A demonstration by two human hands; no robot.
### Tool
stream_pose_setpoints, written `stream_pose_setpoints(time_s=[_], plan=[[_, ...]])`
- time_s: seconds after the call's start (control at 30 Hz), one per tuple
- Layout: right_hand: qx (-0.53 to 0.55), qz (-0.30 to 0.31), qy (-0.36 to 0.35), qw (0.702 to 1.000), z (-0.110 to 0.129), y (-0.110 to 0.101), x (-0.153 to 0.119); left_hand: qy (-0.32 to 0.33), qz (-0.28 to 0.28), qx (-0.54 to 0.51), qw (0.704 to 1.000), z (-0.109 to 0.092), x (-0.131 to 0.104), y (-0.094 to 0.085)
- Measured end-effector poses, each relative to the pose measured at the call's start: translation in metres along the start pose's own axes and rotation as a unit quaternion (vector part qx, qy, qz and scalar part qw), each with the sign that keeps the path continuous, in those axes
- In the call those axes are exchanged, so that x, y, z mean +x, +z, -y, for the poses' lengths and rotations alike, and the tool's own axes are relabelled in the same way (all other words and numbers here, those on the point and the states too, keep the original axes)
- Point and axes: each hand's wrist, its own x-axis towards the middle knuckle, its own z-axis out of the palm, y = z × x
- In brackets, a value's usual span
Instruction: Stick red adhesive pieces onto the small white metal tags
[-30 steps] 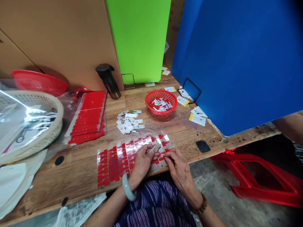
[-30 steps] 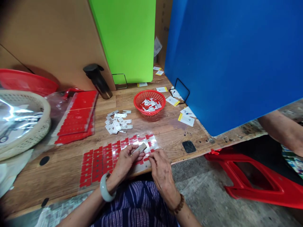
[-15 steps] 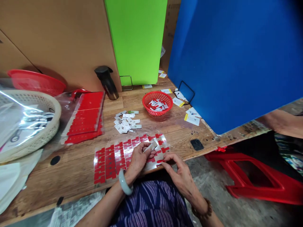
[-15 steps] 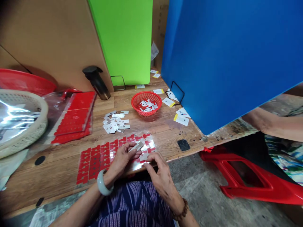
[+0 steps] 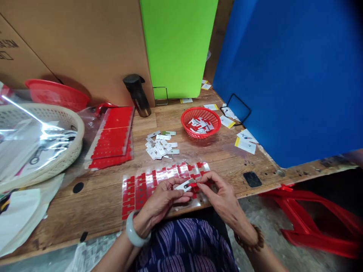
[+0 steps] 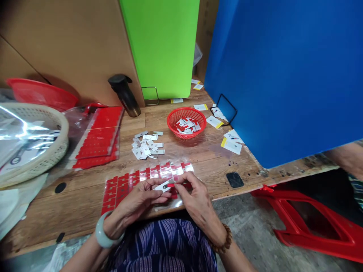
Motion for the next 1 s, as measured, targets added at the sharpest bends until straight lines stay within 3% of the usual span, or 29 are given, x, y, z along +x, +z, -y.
stream_pose_setpoints(time_s=[0.17, 0.4, 1.0], plan=[[0.010, 0.057, -0.006, 0.998, 0.006, 0.012, 0.007, -0.018, 0.002, -0.004, 1.000, 0.000, -0.006, -0.008], [-0.019, 0.097, -0.021, 0.995, 0.011, 0.013, 0.008, -0.023, 0.023, 0.008, 0.999, -0.007, -0.008, -0.010], [-0.032, 0.095, -0.028, 0.995, 0.004, 0.012, 0.000, -0.030, -0.006, 0.033, 0.999, -0.003, -0.009, 0.002]])
